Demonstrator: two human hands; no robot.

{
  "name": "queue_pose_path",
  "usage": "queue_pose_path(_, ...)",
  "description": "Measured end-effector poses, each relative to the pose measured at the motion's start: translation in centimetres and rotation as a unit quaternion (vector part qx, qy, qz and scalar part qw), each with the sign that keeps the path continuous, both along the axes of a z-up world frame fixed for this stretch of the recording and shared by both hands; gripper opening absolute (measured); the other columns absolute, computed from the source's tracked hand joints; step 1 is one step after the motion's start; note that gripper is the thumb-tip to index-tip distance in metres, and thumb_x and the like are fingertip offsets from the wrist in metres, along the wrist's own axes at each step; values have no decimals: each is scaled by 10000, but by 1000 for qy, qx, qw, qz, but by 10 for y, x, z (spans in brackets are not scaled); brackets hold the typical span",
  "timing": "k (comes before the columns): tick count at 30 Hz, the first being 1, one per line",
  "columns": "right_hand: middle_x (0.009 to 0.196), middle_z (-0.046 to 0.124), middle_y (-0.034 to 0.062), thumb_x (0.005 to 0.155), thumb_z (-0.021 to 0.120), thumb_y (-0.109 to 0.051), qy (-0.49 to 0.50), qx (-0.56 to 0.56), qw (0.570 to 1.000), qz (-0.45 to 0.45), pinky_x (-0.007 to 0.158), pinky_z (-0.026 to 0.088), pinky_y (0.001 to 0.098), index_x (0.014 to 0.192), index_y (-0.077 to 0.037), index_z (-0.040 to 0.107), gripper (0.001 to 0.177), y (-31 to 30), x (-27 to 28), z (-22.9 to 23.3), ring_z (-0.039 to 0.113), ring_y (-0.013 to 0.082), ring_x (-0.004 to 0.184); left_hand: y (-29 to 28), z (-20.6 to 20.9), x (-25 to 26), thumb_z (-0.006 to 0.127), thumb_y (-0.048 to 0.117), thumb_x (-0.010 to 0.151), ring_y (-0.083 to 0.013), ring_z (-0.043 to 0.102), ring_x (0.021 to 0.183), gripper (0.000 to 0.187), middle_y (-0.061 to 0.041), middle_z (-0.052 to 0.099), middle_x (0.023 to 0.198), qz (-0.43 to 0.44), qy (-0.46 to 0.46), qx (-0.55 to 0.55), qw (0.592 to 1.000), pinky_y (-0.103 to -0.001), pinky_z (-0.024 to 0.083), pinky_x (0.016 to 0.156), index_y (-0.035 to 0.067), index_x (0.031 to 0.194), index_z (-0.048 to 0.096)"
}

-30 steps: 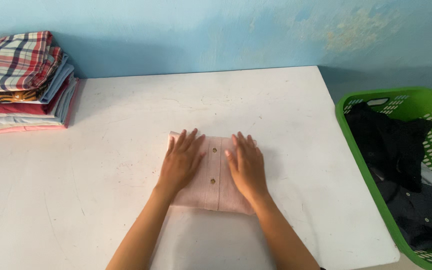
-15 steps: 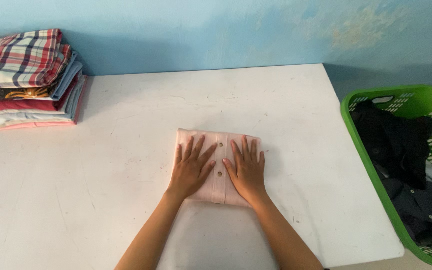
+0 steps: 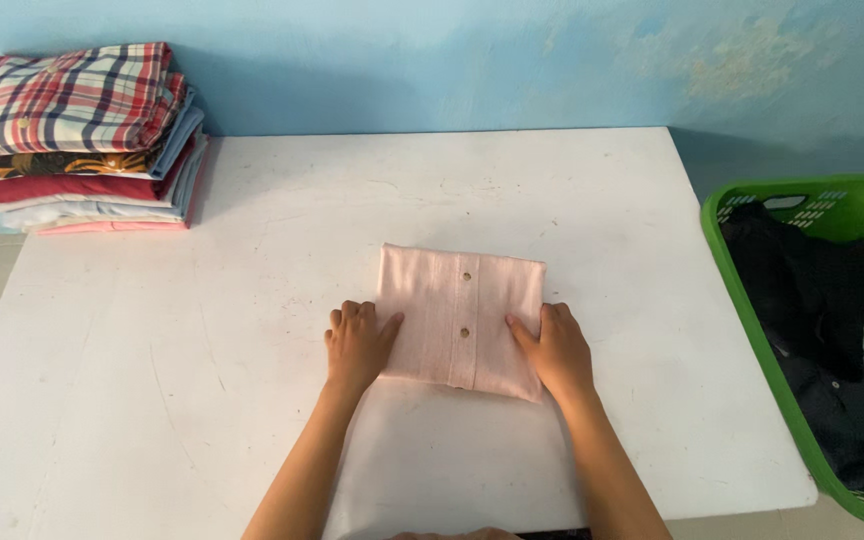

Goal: The person picks up a shirt from a basket, spreads it on a table, folds the sleeves and sides inward, and سپس folds it into a compact square before placing it on a stack of other shirts; they then repeat the process with another shirt.

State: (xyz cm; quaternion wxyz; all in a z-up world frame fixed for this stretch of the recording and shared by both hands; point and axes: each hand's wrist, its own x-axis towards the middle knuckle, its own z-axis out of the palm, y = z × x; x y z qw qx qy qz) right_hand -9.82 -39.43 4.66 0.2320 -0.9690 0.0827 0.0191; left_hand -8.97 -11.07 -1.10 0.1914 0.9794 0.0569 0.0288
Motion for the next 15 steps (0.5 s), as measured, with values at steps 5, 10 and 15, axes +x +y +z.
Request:
queue_pose_path(5,1143,706,182,945,599,-505,70,236,968,-57,859,591,389,1332,-3,526,638,7,7,-17,732,280,992,16,2,-1,551,409,1020,-263,737,875,453,-195,736,1056,41,99,-327,939,-346,590,747,-1,1209,588)
queue_pose_path(10,1345,591,203,899,624,-366,56,458,887,-26,948,594,397,1545,-95,308,768,29,24,-15,621,296,1255,54,36,-10,623,314,955,-258,672,990,590,-215,691,1171,89,110,-587,797,-400,572,771,26,1390,347)
queue_pose_path(15,1493,526,122,871,673,-284,89,561,823,-28,1097,473,431,1563,-125,352,779,91,44,32,498,251,1401,107,60,-20,528,402,987,-197,534,1369,744,-119,522,1507,26,-15,-778,627,-388,454,1104,108,1598,222)
